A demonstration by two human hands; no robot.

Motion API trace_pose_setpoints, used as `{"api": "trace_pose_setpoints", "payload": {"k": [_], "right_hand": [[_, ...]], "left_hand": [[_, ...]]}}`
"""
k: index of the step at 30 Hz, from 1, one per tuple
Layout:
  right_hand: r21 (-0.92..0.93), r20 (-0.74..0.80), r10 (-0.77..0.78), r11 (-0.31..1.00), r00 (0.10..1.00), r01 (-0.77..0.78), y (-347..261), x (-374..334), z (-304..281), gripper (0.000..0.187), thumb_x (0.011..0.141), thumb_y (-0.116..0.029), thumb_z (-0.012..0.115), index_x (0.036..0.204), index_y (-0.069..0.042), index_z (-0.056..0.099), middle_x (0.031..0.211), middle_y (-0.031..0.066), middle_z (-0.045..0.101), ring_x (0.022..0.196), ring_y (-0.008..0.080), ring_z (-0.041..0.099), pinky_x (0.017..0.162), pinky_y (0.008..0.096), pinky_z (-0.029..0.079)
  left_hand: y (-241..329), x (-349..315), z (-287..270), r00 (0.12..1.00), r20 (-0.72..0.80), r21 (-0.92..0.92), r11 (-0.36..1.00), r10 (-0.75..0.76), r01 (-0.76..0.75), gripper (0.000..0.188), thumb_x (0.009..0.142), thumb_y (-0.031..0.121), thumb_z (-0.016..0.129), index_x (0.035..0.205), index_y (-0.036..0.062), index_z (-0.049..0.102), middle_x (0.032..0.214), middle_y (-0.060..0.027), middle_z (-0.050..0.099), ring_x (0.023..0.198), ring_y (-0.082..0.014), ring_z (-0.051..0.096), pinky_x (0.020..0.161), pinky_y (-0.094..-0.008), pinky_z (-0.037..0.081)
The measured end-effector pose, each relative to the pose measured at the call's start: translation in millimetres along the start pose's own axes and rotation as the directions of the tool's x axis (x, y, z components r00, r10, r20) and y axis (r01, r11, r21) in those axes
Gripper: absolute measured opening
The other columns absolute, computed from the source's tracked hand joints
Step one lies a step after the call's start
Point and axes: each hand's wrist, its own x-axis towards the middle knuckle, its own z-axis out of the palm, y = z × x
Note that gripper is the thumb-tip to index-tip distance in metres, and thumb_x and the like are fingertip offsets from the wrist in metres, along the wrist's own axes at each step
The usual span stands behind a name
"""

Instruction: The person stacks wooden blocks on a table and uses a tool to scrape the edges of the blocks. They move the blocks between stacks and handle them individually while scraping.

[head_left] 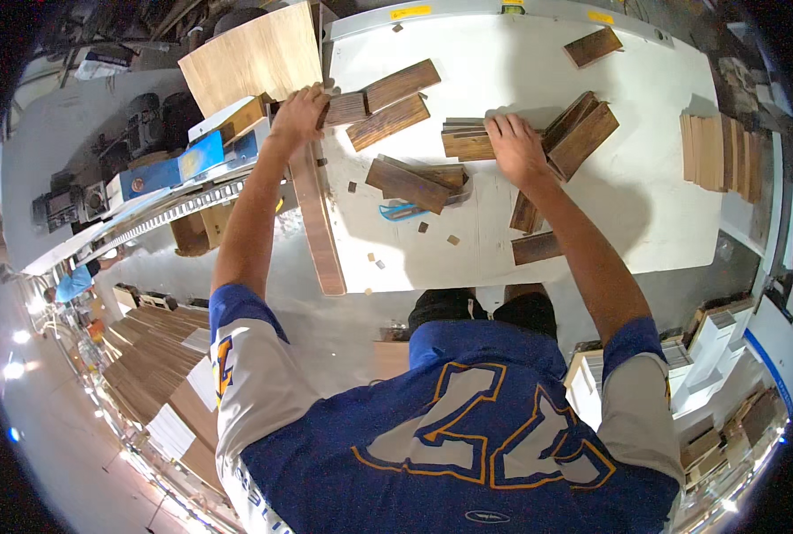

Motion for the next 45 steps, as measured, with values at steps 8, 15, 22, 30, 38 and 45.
{"api": "trace_pose_setpoints", "payload": {"k": [8, 15, 22, 30, 38, 45], "right_hand": [[0.119, -0.067, -0.075, 0.989, 0.995, 0.083, -11.0, -20.6, -19.0, 0.07, 0.094, -0.012, 0.07, 0.16, 0.002, 0.052, 0.145, 0.0185, 0.059, 0.14, 0.0348, 0.052, 0.123, 0.0467, 0.039], [0.158, -0.129, -0.086, 0.982, 0.988, 0.106, -18.4, -11.9, -19.1, 0.05, 0.102, -0.01, 0.067, 0.151, -0.002, 0.062, 0.145, 0.0122, 0.06, 0.135, 0.0277, 0.058, 0.118, 0.0437, 0.046], [0.168, -0.154, -0.069, 0.981, 0.986, 0.095, -22.3, 3.0, -7.0, 0.053, 0.102, -0.012, 0.068, 0.154, -0.006, 0.059, 0.148, 0.0104, 0.061, 0.136, 0.0295, 0.057, 0.12, 0.0451, 0.042], [0.096, -0.108, -0.081, 0.991, 0.991, 0.091, -23.3, 4.4, -2.6, 0.046, 0.108, -0.012, 0.06, 0.154, -0.007, 0.056, 0.148, 0.0136, 0.06, 0.14, 0.0292, 0.056, 0.121, 0.0467, 0.042], [0.13, -0.065, -0.072, 0.988, 0.995, 0.08, -23.2, 2.5, -1.5, 0.05, 0.107, -0.01, 0.062, 0.156, -0.011, 0.054, 0.151, 0.0119, 0.06, 0.142, 0.0283, 0.056, 0.124, 0.0484, 0.041], [0.157, -0.152, -0.143, 0.973, 0.978, 0.167, -28.6, -3.5, 6.5, 0.046, 0.104, -0.011, 0.063, 0.15, -0.012, 0.063, 0.15, 0.0077, 0.061, 0.137, 0.028, 0.057, 0.123, 0.0463, 0.04]], "left_hand": [[-4.5, 1.8, -27.5, 0.959, 0.238, -0.213, 0.955, -0.154, 0.206, 0.09, 0.077, 0.026, 0.096, 0.157, 0.0178, 0.054, 0.156, -0.0193, 0.064, 0.136, -0.0405, 0.067, 0.115, -0.0498, 0.057], [54.0, 46.3, -79.8, 0.97, -0.158, -0.408, 0.907, -0.184, 0.106, 0.081, 0.081, 0.044, 0.093, 0.147, 0.0095, 0.06, 0.138, -0.0155, 0.07, 0.127, -0.0388, 0.071, 0.109, -0.0508, 0.059], [108.7, 98.4, -75.4, 0.988, 0.075, -0.538, 0.829, -0.132, 0.152, 0.092, 0.092, 0.062, 0.084, 0.161, 0.0086, 0.054, 0.155, -0.0206, 0.065, 0.141, -0.0403, 0.065, 0.118, -0.0504, 0.053], [107.3, 97.1, -79.9, 0.983, 0.184, -0.683, 0.717, -0.016, 0.14, 0.102, 0.075, 0.059, 0.099, 0.145, -0.0046, 0.062, 0.145, -0.0257, 0.071, 0.136, -0.0365, 0.069, 0.116, -0.0476, 0.053], [141.4, 93.2, -81.2, 0.969, 0.118, -0.493, 0.834, -0.217, 0.247, 0.117, 0.059, 0.058, 0.106, 0.149, -0.0006, 0.057, 0.142, -0.0229, 0.071, 0.137, -0.0428, 0.065, 0.117, -0.0502, 0.053], [144.2, 81.7, -93.1, 0.977, 0.032, -0.572, 0.798, -0.209, 0.189, 0.097, 0.076, 0.05, 0.1, 0.149, 0.0012, 0.059, 0.14, -0.024, 0.072, 0.123, -0.0434, 0.073, 0.106, -0.0528, 0.059]]}}
